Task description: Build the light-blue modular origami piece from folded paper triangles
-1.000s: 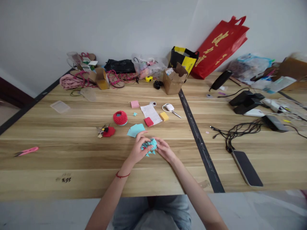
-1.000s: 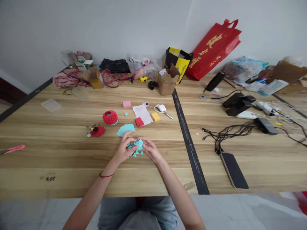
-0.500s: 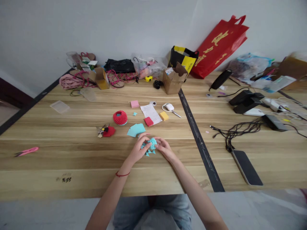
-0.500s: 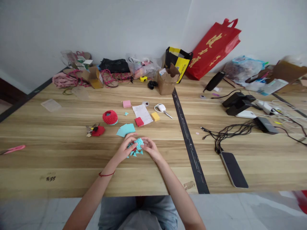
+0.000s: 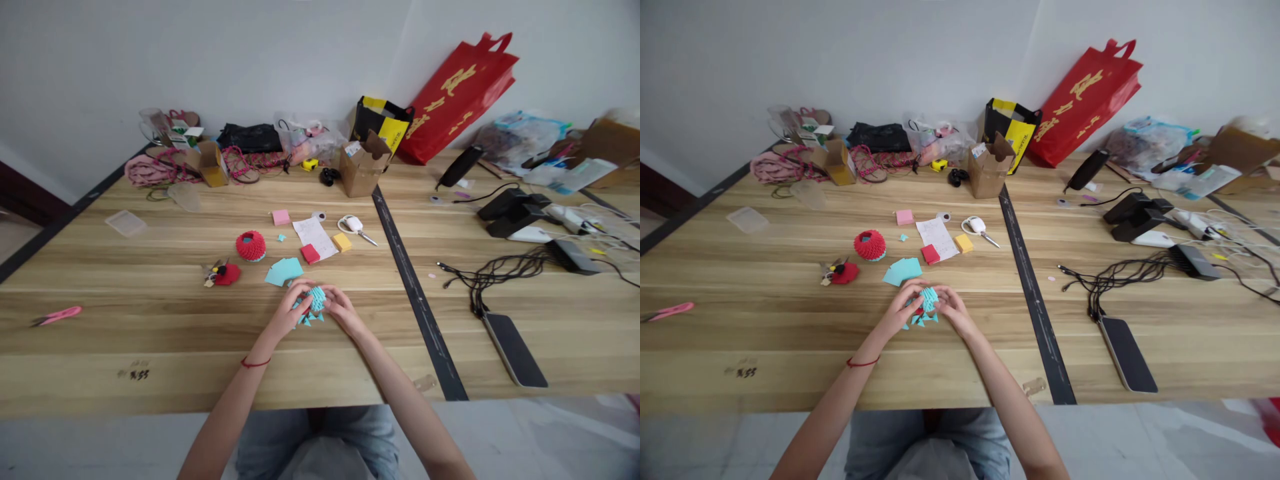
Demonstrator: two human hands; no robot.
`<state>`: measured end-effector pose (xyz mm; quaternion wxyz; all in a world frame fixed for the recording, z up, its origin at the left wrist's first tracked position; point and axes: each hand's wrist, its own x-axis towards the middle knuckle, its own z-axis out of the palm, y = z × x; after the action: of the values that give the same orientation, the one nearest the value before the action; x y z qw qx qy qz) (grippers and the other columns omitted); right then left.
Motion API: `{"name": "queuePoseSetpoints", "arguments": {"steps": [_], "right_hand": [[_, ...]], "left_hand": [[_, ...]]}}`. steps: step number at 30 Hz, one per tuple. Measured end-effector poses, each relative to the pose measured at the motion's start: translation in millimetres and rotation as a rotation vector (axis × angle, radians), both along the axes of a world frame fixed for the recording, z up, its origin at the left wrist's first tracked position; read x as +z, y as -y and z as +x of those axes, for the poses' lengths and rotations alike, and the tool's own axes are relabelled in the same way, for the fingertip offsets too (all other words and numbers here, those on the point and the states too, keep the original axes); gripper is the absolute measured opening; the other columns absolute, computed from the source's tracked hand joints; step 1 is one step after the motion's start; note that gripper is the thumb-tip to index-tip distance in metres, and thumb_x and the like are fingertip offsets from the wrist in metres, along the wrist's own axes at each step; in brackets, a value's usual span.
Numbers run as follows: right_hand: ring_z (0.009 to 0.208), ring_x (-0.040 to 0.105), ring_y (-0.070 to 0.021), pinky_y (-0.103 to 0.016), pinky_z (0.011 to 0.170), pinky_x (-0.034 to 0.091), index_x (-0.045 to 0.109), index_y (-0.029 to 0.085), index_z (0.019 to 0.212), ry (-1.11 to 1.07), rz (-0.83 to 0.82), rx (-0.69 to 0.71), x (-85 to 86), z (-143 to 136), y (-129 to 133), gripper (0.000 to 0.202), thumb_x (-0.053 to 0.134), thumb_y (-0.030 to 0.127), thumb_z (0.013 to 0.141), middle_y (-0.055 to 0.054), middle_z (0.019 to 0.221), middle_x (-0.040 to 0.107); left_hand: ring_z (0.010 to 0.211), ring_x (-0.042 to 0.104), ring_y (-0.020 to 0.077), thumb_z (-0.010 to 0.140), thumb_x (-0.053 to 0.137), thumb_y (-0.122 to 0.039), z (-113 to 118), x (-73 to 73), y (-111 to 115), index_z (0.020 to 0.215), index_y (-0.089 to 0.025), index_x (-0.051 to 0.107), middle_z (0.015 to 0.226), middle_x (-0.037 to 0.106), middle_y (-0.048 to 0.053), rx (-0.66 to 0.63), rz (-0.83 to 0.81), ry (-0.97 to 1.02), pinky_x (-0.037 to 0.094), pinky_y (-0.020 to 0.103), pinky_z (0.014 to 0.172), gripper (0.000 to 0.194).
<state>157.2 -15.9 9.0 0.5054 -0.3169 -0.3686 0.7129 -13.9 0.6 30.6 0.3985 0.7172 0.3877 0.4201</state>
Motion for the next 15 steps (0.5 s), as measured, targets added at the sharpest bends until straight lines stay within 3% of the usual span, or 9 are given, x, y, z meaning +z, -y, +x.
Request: {"name": "queuePoseSetpoints", "arguments": {"steps": [8, 15], "right_hand": [[0.088, 0.062, -0.0188, -0.035, 0.079, 0.053, 0.060, 0.024, 0.103, -0.069, -0.006, 0.064, 0.3, 0.3, 0.3, 0.037, 0.072, 0.030, 0.069, -0.005, 0.101, 0.065], [0.093, 0.061, -0.0184, -0.031, 0.079, 0.052, 0.058, 0.025, 0.104, -0.028, 0.024, 0.051, 0.7, -1.7, 0.2, 0.043, 0.075, 0.020, 0.066, -0.003, 0.104, 0.065]], "left_hand": [[0.114, 0.050, 0.0223, 0.091, 0.046, -0.039, -1.0, -6.2, -1.2, 0.091, -0.018, 0.059, 0.112, 0.057, 0.011, 0.025, -0.063, 0.065, 0.039, 0.038, 0.100, 0.024], [0.111, 0.051, 0.0219, 0.089, 0.050, -0.040, 0.0, -4.6, -1.4, 0.089, -0.018, 0.060, 0.110, 0.056, 0.010, 0.032, -0.102, 0.105, 0.040, 0.036, 0.098, 0.025]]}}
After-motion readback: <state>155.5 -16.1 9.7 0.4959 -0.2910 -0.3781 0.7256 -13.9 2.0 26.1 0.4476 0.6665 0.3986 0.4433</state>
